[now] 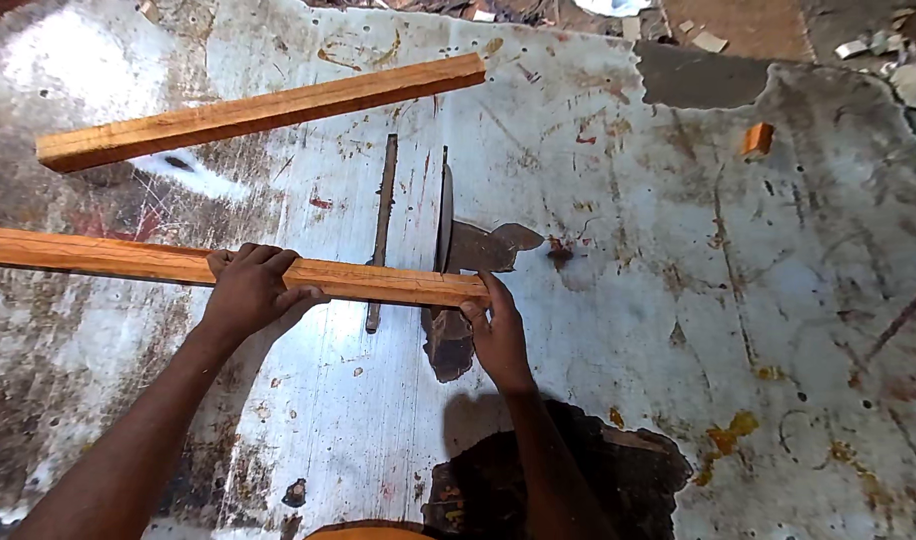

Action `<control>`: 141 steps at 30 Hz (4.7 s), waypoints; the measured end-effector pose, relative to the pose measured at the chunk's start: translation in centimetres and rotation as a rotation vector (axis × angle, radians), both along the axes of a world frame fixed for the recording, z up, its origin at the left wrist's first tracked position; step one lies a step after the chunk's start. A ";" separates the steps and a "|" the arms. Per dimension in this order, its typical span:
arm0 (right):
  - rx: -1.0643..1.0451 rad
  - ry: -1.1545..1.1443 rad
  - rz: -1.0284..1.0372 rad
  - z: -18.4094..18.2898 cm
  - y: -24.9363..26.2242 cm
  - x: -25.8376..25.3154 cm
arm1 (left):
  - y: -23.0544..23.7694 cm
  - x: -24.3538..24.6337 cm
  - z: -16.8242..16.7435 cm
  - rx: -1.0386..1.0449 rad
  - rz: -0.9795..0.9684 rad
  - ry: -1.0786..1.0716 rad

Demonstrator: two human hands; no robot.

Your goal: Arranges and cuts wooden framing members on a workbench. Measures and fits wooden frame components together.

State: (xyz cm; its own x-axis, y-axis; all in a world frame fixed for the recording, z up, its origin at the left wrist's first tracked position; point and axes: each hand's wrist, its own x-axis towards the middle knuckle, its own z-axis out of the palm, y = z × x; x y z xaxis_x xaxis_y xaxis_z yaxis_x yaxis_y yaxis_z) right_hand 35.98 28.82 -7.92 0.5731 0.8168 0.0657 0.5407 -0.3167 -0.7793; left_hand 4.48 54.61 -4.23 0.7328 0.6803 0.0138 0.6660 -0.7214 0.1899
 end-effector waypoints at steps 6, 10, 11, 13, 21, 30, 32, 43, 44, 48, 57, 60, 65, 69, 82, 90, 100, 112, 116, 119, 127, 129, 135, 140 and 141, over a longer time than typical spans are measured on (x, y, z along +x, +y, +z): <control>-0.013 0.003 0.003 0.2 0.2 0.2 | 0.3 0.2 0.2 -0.018 0.003 0.016; -0.011 0.018 0.004 0.4 0.3 0.3 | 0.2 0.4 0.5 -0.033 0.007 0.005; -0.014 0.025 0.002 0.4 0.4 0.3 | 0.3 0.4 0.6 -0.035 0.008 0.008; -0.026 0.027 -0.001 0.4 0.4 0.3 | 0.3 0.5 0.7 -0.040 0.010 0.024; -0.037 0.022 -0.006 0.6 0.7 0.4 | 0.8 0.7 0.9 -0.055 0.005 0.023; -0.045 0.031 -0.010 0.9 0.9 0.5 | 1.1 0.9 1.0 -0.067 0.008 0.043; -0.046 0.032 -0.013 0.9 1.0 0.5 | 1.2 1.0 1.1 -0.076 0.011 0.047; -0.086 0.036 -0.017 1.7 1.2 0.5 | 1.6 1.3 1.7 -0.123 0.016 0.081; -0.089 0.038 -0.018 1.6 1.2 0.5 | 1.7 1.4 1.7 -0.125 0.018 0.086; -0.119 0.038 -0.011 1.8 1.4 0.8 | 1.8 1.5 1.8 -0.125 0.013 0.107; -0.131 0.053 -0.015 2.4 1.6 0.9 | 2.3 1.9 2.5 -0.182 0.019 0.141; -0.162 0.071 -0.015 2.8 1.8 1.0 | 2.8 2.3 3.2 -0.239 0.032 0.201; -0.100 0.041 -0.007 2.0 1.2 0.6 | 2.0 1.9 2.6 -0.205 0.044 0.141; -0.034 -0.061 -0.021 1.6 -2.1 -2.4 | -1.3 -0.4 0.6 -0.081 0.055 -0.082; -0.016 0.051 0.088 2.5 -9.3 -3.1 | -11.7 -5.1 -0.8 0.104 0.151 -0.386; -0.222 0.216 0.035 4.9 -9.1 4.2 | -11.8 -4.9 -0.9 0.125 0.175 -0.342; 0.115 0.227 -0.278 2.0 -15.3 3.6 | -13.0 -4.5 -0.4 0.247 0.232 -0.282; 0.059 -0.104 0.002 -0.8 -15.2 -5.5 | -9.5 -5.0 -0.2 0.041 0.052 -0.062; 0.047 -0.146 0.017 -0.7 -15.1 -5.6 | -9.0 -5.1 -0.4 0.010 0.022 -0.041; 0.034 -0.154 0.002 -0.2 -14.8 -5.9 | -8.3 -5.8 0.1 0.007 -0.021 -0.011; 0.017 -0.209 -0.088 -0.5 -13.1 -7.3 | -1.5 -12.9 1.7 -0.008 0.135 0.114; 0.033 -0.246 -0.104 -1.2 -12.5 -6.6 | -0.6 -13.8 1.8 0.011 0.118 0.140; 0.008 -0.168 -0.336 0.4 -11.7 -4.7 | -13.7 -13.4 4.4 -0.066 0.169 -0.032; -0.160 -0.077 -0.389 2.9 -11.8 -11.2 | -30.1 -12.6 2.0 0.052 0.298 -0.272; -0.199 -0.095 -0.375 2.6 -11.7 -12.2 | -33.3 -12.1 1.6 0.059 0.341 -0.277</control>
State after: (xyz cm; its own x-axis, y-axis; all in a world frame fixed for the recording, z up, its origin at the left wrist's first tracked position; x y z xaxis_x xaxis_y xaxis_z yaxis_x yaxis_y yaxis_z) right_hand 23.76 17.12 -5.32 0.8314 0.5556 -0.0052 0.4264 -0.6441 -0.6351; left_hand -7.60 21.35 -2.62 0.4294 0.8749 0.2239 0.7978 -0.4837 0.3599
